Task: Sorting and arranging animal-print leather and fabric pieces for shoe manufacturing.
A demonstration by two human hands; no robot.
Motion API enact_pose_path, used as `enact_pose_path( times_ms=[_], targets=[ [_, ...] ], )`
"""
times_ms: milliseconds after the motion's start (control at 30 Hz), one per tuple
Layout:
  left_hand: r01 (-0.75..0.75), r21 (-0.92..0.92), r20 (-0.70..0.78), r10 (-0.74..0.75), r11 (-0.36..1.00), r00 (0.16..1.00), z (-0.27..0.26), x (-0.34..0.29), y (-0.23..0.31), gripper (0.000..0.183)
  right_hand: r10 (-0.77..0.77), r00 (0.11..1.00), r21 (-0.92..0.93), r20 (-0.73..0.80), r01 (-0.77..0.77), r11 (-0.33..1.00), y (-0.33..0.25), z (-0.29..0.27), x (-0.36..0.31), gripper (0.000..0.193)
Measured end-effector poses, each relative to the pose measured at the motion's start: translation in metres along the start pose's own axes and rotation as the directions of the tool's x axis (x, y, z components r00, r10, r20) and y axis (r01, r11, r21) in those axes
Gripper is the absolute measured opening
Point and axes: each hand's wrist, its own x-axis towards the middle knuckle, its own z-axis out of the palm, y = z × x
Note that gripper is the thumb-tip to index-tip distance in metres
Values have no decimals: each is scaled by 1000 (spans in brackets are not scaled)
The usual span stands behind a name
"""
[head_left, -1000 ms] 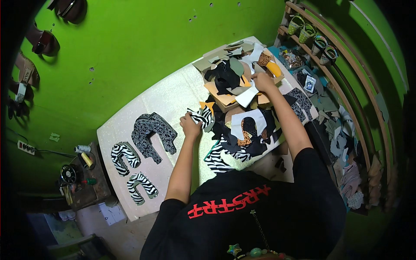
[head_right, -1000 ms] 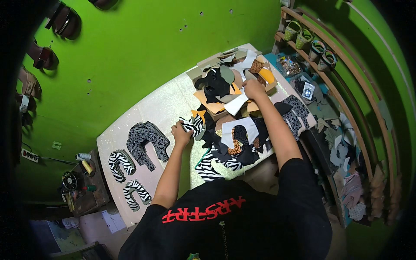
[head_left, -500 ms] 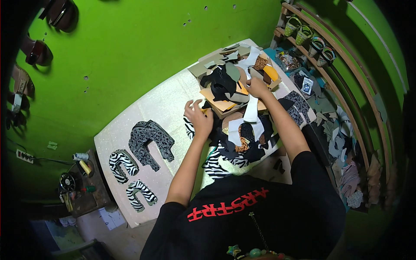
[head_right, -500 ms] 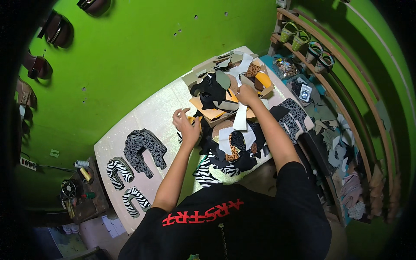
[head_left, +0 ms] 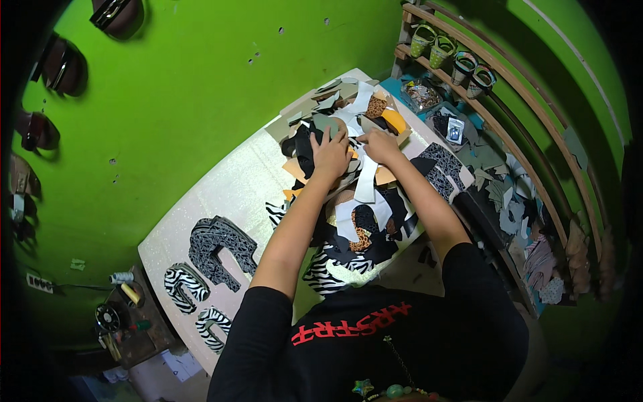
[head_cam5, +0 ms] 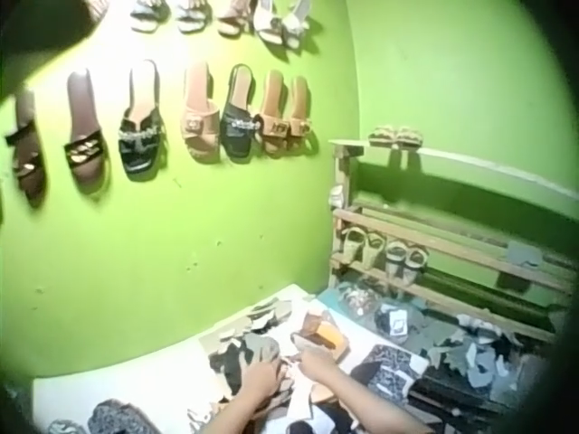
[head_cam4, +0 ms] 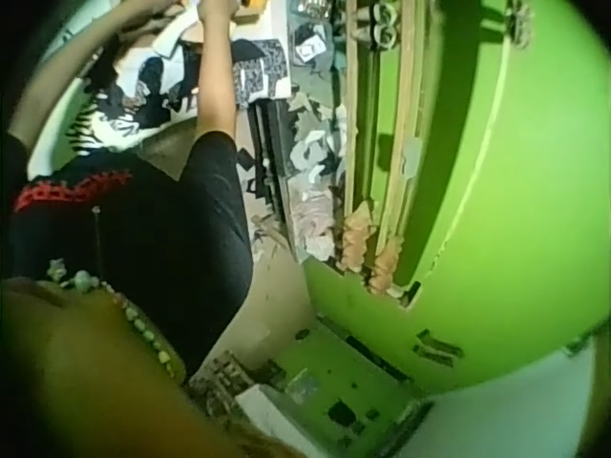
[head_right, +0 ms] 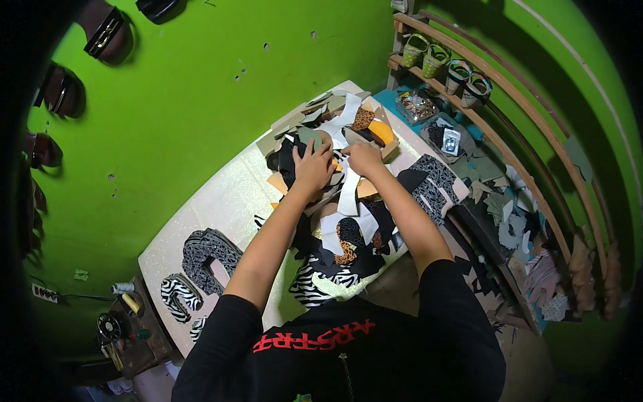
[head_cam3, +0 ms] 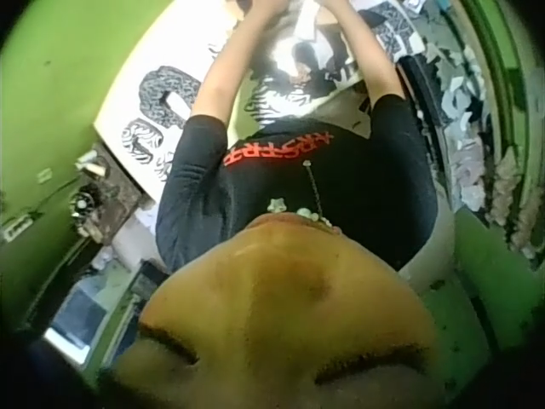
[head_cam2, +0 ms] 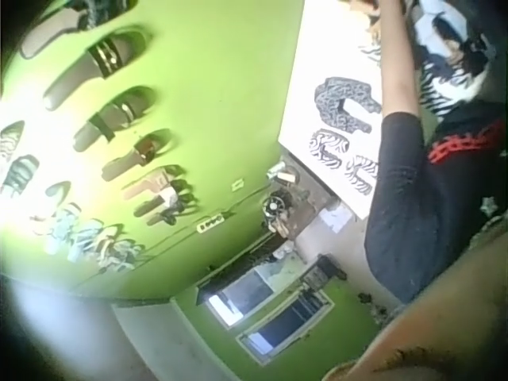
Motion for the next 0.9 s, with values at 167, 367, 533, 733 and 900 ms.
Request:
enact_pose_path(
  times_ms=[167, 367, 533, 733, 900],
  targets=[
    [45, 55, -69, -41, 998, 997, 5, -5, 6, 57, -5, 998, -256, -66, -12, 967, -12, 0, 4, 29],
    [75, -24, -172, -78, 997, 982, -5, -19, 6, 49, 83, 989, -264, -126, -114, 958, -10, 16, 21, 49],
    [27, -82, -234, -46, 996, 971, -3, -28, -3, 38, 109, 994, -257, -32, -114, 960, -20, 1, 25, 60],
    [45, -94, -152, -59, 995, 987, -8, -26, -6, 41, -30, 999, -268, 31, 37, 963, -14, -4, 22, 55],
    [27, -141, -115, -43, 990, 992, -15, -28, -9, 44, -175, 981, -144, 82, 185, 972, -3, -4, 25, 47]
  ],
)
